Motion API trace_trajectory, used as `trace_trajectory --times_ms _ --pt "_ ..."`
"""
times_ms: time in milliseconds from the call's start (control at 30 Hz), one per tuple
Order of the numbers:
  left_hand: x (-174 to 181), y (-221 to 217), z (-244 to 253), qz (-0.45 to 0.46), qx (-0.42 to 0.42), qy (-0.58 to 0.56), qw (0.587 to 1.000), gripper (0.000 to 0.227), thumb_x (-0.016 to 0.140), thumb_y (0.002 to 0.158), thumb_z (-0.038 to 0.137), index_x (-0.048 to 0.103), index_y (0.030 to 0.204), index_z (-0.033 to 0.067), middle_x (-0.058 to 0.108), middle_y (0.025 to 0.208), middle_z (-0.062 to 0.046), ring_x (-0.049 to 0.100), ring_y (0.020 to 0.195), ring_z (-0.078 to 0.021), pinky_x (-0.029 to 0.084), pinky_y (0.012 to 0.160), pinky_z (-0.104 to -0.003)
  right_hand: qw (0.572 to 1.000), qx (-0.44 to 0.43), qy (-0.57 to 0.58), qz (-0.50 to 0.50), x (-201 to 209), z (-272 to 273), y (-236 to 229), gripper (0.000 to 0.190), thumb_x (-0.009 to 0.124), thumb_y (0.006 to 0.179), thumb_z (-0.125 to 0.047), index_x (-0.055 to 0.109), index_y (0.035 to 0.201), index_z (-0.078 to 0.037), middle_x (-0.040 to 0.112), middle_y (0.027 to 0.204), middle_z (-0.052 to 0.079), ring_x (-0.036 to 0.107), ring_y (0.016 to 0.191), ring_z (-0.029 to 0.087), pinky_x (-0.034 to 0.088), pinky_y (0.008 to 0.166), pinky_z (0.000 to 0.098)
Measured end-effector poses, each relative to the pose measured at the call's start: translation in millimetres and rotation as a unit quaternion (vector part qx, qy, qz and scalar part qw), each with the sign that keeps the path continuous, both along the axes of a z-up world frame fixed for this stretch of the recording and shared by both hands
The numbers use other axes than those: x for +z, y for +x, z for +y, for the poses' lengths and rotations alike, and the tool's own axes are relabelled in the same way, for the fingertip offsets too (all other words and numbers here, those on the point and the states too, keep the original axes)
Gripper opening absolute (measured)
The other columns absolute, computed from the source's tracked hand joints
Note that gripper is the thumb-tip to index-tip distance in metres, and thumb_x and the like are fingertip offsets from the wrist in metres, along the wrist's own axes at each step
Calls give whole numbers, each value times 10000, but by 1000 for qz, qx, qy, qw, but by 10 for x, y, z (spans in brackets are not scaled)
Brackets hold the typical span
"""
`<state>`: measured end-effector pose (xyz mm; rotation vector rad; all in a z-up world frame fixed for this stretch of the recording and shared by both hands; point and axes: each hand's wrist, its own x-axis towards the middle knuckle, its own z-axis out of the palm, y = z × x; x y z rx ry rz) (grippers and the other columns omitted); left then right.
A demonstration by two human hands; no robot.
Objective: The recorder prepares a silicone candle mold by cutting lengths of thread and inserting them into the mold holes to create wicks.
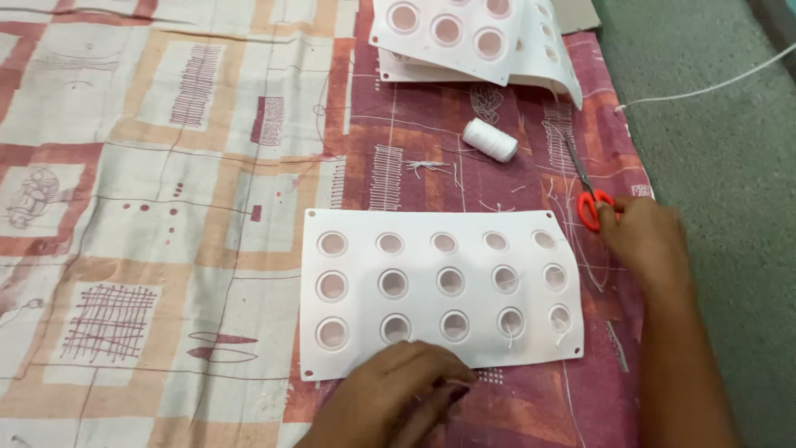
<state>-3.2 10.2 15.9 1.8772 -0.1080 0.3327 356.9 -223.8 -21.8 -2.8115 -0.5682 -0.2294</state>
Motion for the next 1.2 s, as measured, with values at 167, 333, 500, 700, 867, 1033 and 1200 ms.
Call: trace_trajectory --times_ms 167,333,500,700,867,1033,1200 --pt "245 -17 291 4 134 40 990 225 719 902 36 713 1121 87 740 1018 -60 740 919 -214 575 773 -353 991 122 59 -24 534 863 -359 247 742 968 -239 777 1135 -61 749 993 208 737 842 332 577 758 427" --pt "395 87 450 4 181 69 981 250 689 889 30 693 1135 72 747 1070 -61 745 933 -201 591 764 -334 958 280 67 -6 484 1459 -409 199 766 901 -187 786 1051 -57 727 991 163 715 822 323 578 755 439" --pt "418 102 501 1 203 109 973 172 708 906 69 698 1078 70 744 1016 -63 724 943 -218 563 791 -360 950 273 -87 -120 81 1696 -207 177 744 911 -227 786 952 -60 676 1011 155 657 958 346 550 808 481" --pt "495 182 668 84 141 148 975 191 715 936 224 726 1086 107 742 1002 -56 707 964 -221 558 781 -371 923 317 -109 -189 -39 1629 -187 135 664 926 -112 680 997 2 625 1054 172 621 1005 345 538 866 479" --pt "442 720 1017 21 129 249 960 210 707 940 235 720 1069 70 755 1048 -94 672 945 -281 531 842 -408 928 355 65 -94 143 1628 -294 155 614 960 -113 599 1036 21 579 1017 203 577 943 368 504 842 492" --pt "-70 1535 1305 -7 114 281 953 202 732 944 216 714 1057 50 747 1024 -126 665 991 -316 505 904 -455 936 319 122 91 287 1691 -351 120 528 1007 -128 489 1079 -41 566 902 119 547 811 269 475 755 427" --pt "-512 2216 1424 -40 77 327 941 330 829 771 205 709 1033 44 659 1065 -199 621 940 -387 492 822 -482 864 266 172 392 -39 1643 -85 51 445 992 -126 422 1015 -87 469 803 2 421 691 116 407 606 316"
